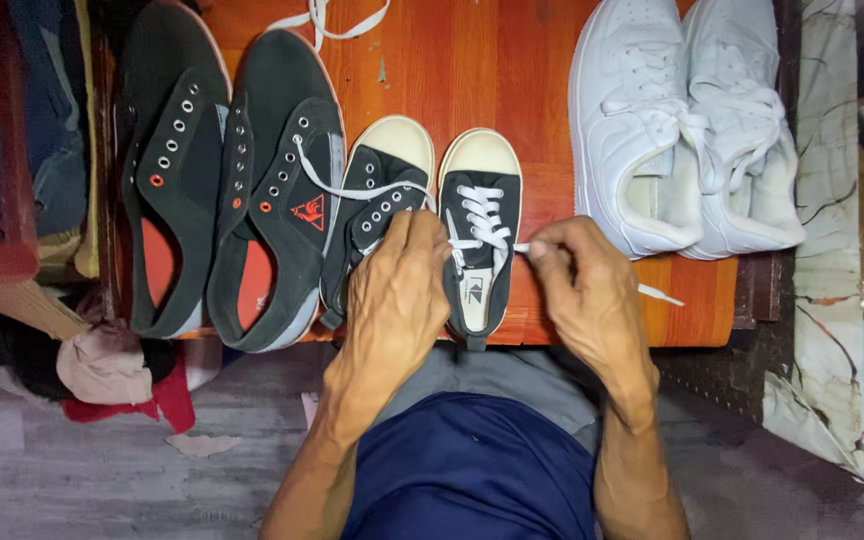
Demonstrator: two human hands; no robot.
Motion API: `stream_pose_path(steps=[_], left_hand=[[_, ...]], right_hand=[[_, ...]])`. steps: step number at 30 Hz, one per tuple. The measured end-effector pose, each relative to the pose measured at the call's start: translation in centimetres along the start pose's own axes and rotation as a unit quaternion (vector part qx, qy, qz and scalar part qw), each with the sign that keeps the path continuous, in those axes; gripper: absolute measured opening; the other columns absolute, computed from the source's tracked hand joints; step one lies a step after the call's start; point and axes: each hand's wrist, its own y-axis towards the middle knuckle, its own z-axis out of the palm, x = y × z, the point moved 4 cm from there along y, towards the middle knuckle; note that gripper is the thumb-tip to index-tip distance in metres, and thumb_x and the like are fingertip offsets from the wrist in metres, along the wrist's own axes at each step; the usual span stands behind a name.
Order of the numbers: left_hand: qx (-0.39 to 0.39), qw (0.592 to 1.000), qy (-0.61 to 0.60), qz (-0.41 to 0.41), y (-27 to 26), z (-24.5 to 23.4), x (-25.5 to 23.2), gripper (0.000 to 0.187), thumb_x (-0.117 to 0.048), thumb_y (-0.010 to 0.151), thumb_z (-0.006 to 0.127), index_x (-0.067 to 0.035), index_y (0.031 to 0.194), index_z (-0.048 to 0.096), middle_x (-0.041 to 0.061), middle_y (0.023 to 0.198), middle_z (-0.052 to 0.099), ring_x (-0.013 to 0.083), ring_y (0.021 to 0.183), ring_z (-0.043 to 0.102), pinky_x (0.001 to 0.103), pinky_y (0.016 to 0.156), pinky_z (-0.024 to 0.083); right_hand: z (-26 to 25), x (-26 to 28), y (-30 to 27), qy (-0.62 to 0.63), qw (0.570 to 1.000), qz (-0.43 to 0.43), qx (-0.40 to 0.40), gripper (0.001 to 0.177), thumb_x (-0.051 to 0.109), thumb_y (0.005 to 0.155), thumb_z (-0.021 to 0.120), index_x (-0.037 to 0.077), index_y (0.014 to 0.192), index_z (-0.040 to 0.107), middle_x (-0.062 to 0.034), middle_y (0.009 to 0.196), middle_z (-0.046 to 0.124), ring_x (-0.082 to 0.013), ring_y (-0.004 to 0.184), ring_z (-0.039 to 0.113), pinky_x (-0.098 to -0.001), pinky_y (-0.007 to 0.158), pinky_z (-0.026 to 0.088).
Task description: The person laces a pair of black canvas shoes with white laces. They thread the laces through the eyelets, pull them tight, and tie a bow knot on each shoe.
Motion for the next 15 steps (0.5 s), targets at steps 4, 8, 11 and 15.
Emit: stream_pose_path(steps=[4,8,11,15], left_hand=[[0.007,0.999,-0.019,-0.029,-0.5,-0.6,0.7,0.009,0.002,0.094,0.058,0.005,0.099,0.051,0.024,0.091,0.065,0.0461,0.083,0.066,0.051,0.068,0.050],[-0.007,0.996,-0.036,-0.076,-0.3,-0.8,1.1,0.011,0.000,0.094,0.055,0.002,0.103,0.051,0.023,0.088,0.069,0.0453,0.083,0.070,0.051,0.068,0.052],[-0.016,0.993,-0.039,-0.109,-0.3,-1.5,0.9,0.010,-0.007,0.101,0.058,-0.001,0.107,0.053,0.021,0.086,0.070,0.0452,0.081,0.070,0.052,0.064,0.050],[-0.071,0.997,0.031,-0.030,0.3,-3.2,-1.0,0.011,-0.008,0.104,0.059,-0.002,0.111,0.055,0.021,0.094,0.068,0.0447,0.083,0.068,0.051,0.066,0.051]], right_hand=[[0.1,-1.5,-0.8,0.043,0.991,0.124,0.038,0.023,0.023,0.105,0.057,0.002,0.099,0.062,-0.0083,0.078,0.071,-0.0196,0.062,0.066,-0.0352,0.059,0.051],[0.1,-0.6,-0.7,0.001,0.998,0.066,0.008,0.022,0.022,0.105,0.060,0.002,0.104,0.067,-0.0090,0.080,0.073,-0.0175,0.070,0.068,-0.0334,0.065,0.051],[-0.8,0.1,-0.8,-0.013,0.996,0.086,0.002,0.021,0.022,0.101,0.066,0.003,0.107,0.071,-0.0091,0.080,0.073,-0.0163,0.064,0.065,-0.0322,0.060,0.051],[-2.0,2.0,-1.1,0.000,0.999,-0.025,-0.032,0.019,0.013,0.099,0.068,0.005,0.116,0.072,-0.0096,0.091,0.071,-0.0143,0.069,0.063,-0.0290,0.061,0.050]])
